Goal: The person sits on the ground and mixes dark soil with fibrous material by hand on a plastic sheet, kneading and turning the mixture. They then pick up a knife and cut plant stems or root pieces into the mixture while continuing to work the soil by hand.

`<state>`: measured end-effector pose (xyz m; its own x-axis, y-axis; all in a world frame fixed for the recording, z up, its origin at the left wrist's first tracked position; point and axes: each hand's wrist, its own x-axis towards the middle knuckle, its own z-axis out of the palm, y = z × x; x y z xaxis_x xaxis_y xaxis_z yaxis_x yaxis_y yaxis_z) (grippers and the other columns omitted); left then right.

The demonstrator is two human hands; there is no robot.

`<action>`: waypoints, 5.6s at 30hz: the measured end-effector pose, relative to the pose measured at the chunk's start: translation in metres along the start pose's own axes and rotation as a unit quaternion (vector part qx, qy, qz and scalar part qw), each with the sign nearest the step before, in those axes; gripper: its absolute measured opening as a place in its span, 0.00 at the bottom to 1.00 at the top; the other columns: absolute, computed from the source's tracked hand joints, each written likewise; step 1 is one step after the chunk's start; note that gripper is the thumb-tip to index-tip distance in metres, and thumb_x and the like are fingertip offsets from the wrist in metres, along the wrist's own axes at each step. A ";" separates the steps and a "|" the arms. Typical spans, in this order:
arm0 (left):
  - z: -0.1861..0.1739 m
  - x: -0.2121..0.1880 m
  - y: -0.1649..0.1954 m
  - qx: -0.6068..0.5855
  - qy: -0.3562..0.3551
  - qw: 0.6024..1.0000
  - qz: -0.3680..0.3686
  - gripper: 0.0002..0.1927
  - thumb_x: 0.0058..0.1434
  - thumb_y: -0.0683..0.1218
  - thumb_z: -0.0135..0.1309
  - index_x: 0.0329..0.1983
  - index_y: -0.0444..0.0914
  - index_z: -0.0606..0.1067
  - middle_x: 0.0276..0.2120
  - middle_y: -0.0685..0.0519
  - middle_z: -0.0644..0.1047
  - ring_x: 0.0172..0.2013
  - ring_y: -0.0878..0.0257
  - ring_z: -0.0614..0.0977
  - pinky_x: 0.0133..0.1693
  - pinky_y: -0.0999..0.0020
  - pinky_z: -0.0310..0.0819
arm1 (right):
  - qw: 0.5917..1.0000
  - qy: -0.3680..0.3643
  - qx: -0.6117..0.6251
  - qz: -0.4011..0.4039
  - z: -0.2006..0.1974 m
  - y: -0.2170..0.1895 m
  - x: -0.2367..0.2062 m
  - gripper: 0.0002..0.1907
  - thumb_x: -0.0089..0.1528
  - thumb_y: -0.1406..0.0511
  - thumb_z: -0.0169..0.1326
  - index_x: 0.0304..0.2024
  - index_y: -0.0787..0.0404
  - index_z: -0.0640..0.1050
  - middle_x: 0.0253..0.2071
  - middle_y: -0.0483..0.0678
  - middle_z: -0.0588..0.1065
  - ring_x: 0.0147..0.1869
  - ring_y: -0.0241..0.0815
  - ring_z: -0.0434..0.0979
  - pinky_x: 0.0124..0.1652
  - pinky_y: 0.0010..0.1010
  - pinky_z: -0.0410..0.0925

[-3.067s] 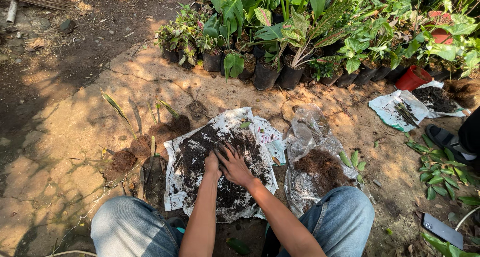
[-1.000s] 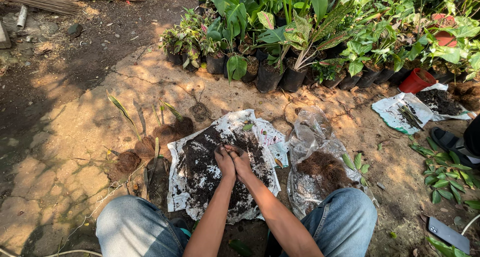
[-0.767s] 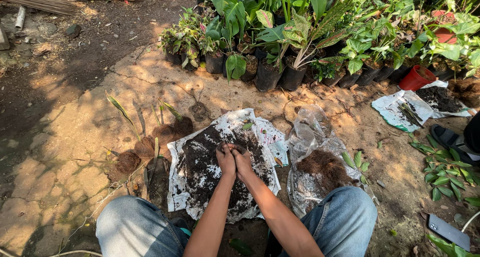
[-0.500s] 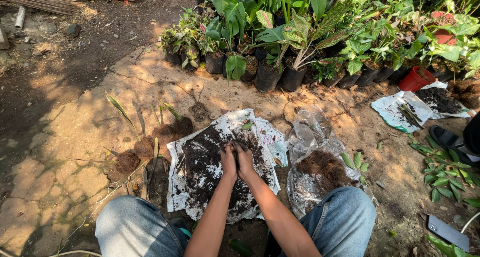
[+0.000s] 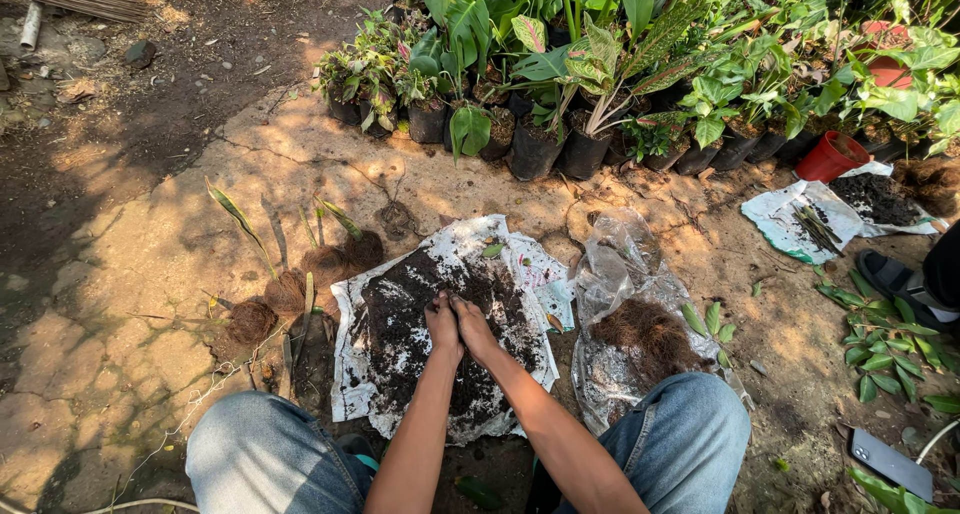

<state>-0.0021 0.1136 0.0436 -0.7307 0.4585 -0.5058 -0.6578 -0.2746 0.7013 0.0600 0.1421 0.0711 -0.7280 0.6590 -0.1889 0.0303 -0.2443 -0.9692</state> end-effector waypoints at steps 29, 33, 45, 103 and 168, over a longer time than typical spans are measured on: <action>-0.005 -0.005 0.006 0.179 -0.022 0.982 -0.052 0.28 0.73 0.55 0.51 0.36 0.22 0.79 0.35 0.38 0.81 0.33 0.55 0.81 0.34 0.54 0.74 | 0.865 0.022 -0.495 -0.085 -0.006 -0.032 -0.031 0.33 0.71 0.46 0.20 0.78 0.38 0.48 0.82 0.48 0.34 0.84 0.59 0.29 0.69 0.74 0.36; -0.005 0.000 0.014 0.387 0.076 0.917 0.065 0.32 0.69 0.59 0.54 0.29 0.22 0.78 0.29 0.35 0.80 0.28 0.50 0.80 0.36 0.52 0.72 | 0.862 0.015 -0.501 -0.080 -0.005 -0.038 -0.034 0.31 0.71 0.47 0.22 0.77 0.38 0.50 0.81 0.48 0.34 0.84 0.59 0.29 0.68 0.74 0.38; -0.012 0.012 0.030 0.069 -0.097 0.989 -0.091 0.19 0.73 0.51 0.40 0.44 0.34 0.78 0.39 0.47 0.81 0.38 0.56 0.81 0.44 0.55 0.77 | 0.800 0.001 -0.500 -0.332 -0.007 -0.026 -0.041 0.23 0.71 0.63 0.41 0.68 0.62 0.67 0.69 0.55 0.65 0.77 0.58 0.58 0.73 0.55 0.47; -0.027 0.023 0.038 0.232 -0.085 0.966 -0.078 0.35 0.76 0.59 0.27 0.51 0.25 0.74 0.47 0.38 0.78 0.48 0.51 0.79 0.56 0.51 0.67 | 0.774 -0.099 -0.544 -0.307 -0.013 -0.040 -0.041 0.35 0.56 0.64 0.66 0.65 0.60 0.70 0.63 0.54 0.68 0.70 0.57 0.64 0.70 0.54 0.53; -0.032 0.019 0.020 0.013 -0.013 0.997 -0.080 0.15 0.71 0.48 0.42 0.37 0.33 0.72 0.29 0.50 0.74 0.28 0.58 0.76 0.29 0.57 0.71 | 0.777 -0.059 -0.537 -0.323 -0.016 -0.012 -0.038 0.32 0.55 0.65 0.66 0.62 0.58 0.75 0.63 0.47 0.74 0.73 0.50 0.65 0.71 0.52 0.52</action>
<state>-0.0351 0.0899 0.0321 -0.6109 0.5175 -0.5992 -0.7609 -0.1748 0.6249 0.0982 0.1313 0.0873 -0.8847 0.3118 0.3466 0.1396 0.8865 -0.4412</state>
